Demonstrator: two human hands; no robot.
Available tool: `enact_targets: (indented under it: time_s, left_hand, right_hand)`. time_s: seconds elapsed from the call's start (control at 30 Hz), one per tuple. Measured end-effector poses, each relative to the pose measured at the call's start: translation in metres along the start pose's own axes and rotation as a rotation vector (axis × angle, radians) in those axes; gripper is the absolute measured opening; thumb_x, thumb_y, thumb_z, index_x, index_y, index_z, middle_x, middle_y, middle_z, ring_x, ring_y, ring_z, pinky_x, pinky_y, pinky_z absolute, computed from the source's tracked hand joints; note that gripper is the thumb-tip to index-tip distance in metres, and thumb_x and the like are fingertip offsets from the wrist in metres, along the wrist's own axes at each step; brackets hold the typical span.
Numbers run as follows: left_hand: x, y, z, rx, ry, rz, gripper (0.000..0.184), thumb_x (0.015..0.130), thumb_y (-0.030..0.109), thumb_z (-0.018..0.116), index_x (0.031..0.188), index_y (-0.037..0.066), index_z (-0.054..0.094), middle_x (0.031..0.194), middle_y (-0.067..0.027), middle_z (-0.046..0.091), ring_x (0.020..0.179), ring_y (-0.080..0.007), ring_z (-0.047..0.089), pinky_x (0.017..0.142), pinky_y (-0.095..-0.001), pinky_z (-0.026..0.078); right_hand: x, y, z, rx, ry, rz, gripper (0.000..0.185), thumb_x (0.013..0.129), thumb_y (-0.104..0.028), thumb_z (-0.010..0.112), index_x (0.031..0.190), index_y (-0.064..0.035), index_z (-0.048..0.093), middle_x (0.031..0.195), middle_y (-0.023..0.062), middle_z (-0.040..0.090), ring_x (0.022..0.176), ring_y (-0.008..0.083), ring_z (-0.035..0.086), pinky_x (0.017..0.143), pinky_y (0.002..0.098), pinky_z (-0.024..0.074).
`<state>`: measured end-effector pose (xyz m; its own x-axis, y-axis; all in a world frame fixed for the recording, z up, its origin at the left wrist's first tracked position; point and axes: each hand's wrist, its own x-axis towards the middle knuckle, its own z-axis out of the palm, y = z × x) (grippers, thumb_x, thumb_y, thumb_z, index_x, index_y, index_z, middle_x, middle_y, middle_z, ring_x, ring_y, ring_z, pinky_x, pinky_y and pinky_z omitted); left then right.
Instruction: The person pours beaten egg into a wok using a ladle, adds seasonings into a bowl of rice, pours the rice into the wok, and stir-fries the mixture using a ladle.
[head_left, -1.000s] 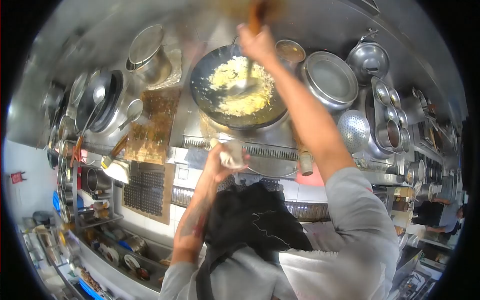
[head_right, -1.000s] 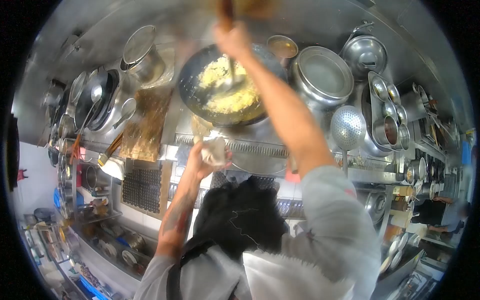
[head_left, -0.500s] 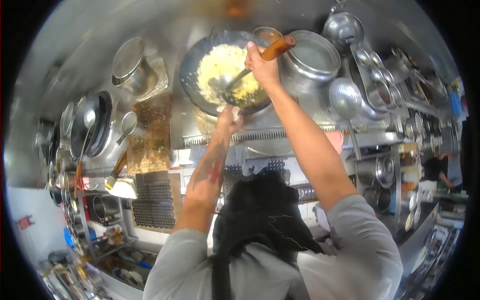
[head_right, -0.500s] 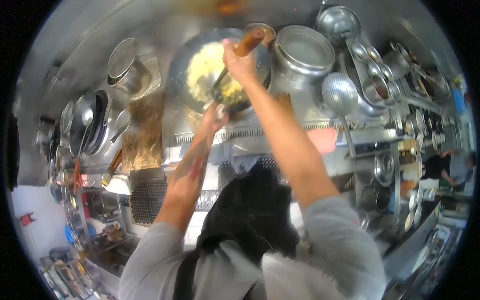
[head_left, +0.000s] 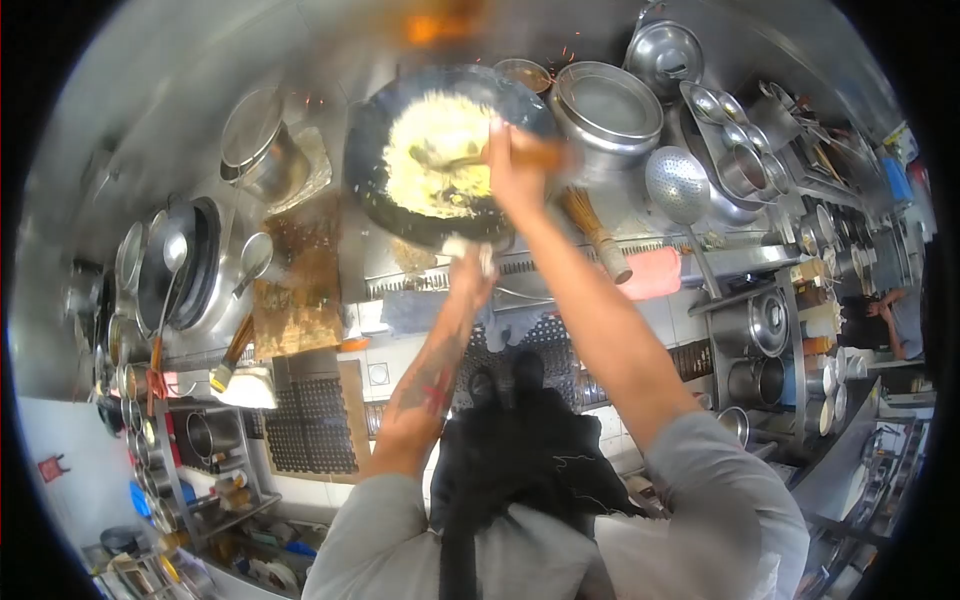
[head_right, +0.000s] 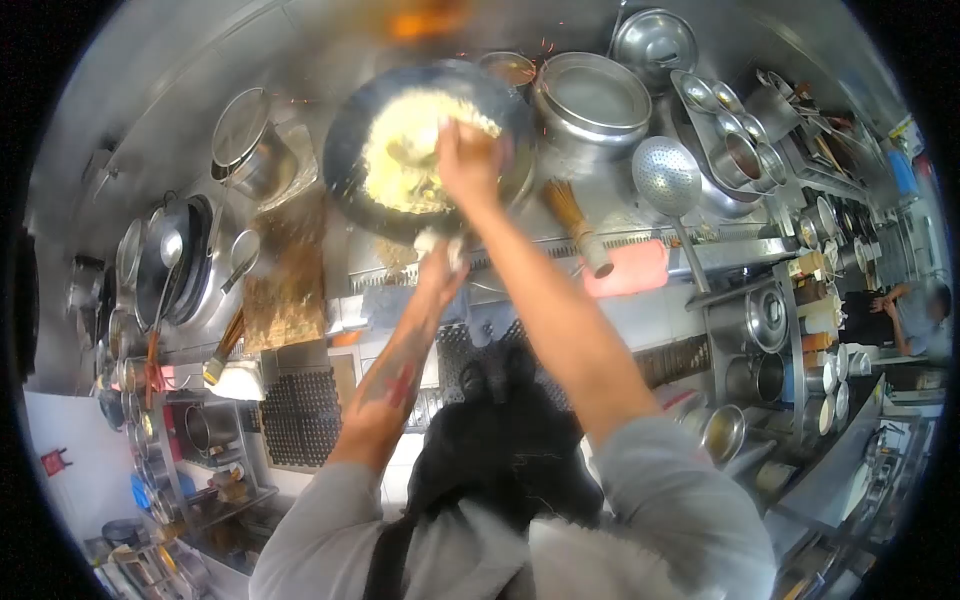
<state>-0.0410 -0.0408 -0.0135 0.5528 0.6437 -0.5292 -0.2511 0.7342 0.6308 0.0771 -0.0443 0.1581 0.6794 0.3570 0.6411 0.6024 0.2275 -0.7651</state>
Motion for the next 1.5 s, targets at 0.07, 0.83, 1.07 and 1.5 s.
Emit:
enact_targets:
  time_s: [0.07,0.83,1.07,1.5]
  left_hand:
    - [-0.06,-0.037,-0.021,-0.003,0.019,0.021,0.015,0.097,0.021,0.055,0.108,0.01,0.053,0.085,-0.0058,0.059,0.068,-0.0175,0.059,0.051,-0.0319,0.048]
    - [0.007,-0.005,-0.009,-0.011,-0.041,0.033,0.019,0.098,0.02,0.054,0.112,0.007,0.052,0.094,-0.0073,0.062,0.075,-0.0175,0.06,0.059,-0.0317,0.051]
    - [-0.104,0.066,0.048,-0.314,0.056,-0.061,0.01,0.099,0.018,0.053,0.105,0.011,0.056,0.091,-0.0039,0.064,0.076,-0.0132,0.063,0.064,-0.0266,0.054]
    - [-0.11,0.08,0.057,-0.355,0.058,-0.051,0.011,0.101,0.013,0.05,0.108,0.006,0.055,0.093,-0.0077,0.064,0.083,-0.0191,0.065,0.064,-0.0294,0.054]
  right_hand:
    - [-0.038,-0.042,-0.035,0.085,-0.152,0.125,0.047,0.101,-0.032,0.054,0.063,-0.0033,0.056,0.057,0.0007,0.049,0.057,0.0102,0.047,0.055,0.0297,0.0389]
    - [-0.037,0.002,-0.024,-0.089,-0.093,0.348,0.039,0.1,-0.029,0.051,0.073,-0.0041,0.064,0.063,0.014,0.057,0.065,0.0269,0.06,0.064,0.0376,0.0447]
    - [0.029,-0.139,-0.051,0.052,-0.109,0.281,0.041,0.096,-0.029,0.059,0.068,0.0006,0.06,0.055,0.0157,0.057,0.049,0.0267,0.057,0.053,0.0396,0.0427]
    - [0.037,-0.144,-0.035,0.041,-0.089,0.335,0.04,0.097,-0.033,0.062,0.067,-0.0064,0.058,0.055,-0.005,0.05,0.05,0.0059,0.045,0.049,0.0271,0.0365]
